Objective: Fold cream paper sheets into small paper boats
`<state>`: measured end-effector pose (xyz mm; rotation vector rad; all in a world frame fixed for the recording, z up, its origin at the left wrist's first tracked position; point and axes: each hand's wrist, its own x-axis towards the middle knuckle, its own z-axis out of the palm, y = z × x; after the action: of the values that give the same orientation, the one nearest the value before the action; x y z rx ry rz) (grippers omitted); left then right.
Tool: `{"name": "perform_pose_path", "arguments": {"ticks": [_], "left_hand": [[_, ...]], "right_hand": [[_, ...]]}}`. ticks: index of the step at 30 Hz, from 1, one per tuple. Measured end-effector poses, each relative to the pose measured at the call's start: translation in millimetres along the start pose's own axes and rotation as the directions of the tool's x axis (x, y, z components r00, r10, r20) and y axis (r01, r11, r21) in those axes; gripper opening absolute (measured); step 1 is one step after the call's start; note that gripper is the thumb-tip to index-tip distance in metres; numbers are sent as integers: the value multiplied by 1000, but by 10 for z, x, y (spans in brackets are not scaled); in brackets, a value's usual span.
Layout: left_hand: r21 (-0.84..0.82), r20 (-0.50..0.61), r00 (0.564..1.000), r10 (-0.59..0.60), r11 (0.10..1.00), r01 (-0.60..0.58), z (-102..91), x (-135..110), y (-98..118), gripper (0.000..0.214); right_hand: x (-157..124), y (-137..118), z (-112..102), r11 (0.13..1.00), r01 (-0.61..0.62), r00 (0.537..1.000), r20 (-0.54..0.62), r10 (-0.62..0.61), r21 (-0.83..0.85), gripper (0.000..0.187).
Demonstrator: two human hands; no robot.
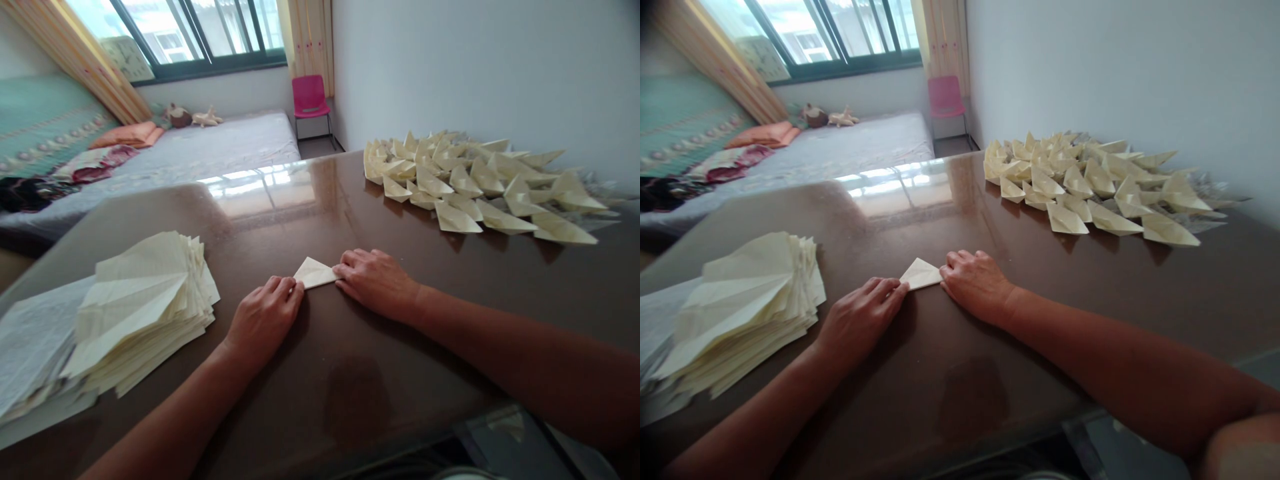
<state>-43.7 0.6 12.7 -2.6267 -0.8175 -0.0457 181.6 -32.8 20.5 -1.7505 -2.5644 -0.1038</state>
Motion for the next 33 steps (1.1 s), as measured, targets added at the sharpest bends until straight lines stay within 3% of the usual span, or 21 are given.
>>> {"name": "perform_pose_path", "arguments": {"ticks": [4,13,20,23,28,33], "left_hand": [[15,15,1000,10,1000,-10,15,22,-4,27],[-93,-82,996,-45,995,37,39,66,-8,19],[-379,-133,985,-112,924,54,174,155,-27,31],[-439,-50,993,-109,895,76,205,153,-52,34],[-485,56,984,-168,857,174,172,139,-80,36],[-556,150,956,-250,778,291,152,203,-77,33]], "right_hand": [[14,14,1,1000,-13,1000,-16,13,21,25],[57,87,79,981,181,980,-67,-186,-74,24],[39,16,101,906,420,893,-153,-422,-47,22],[38,27,132,910,412,898,-187,-397,49,20],[61,101,195,877,323,942,-204,-265,356,23],[90,81,236,856,223,970,-195,-146,466,16]]}}
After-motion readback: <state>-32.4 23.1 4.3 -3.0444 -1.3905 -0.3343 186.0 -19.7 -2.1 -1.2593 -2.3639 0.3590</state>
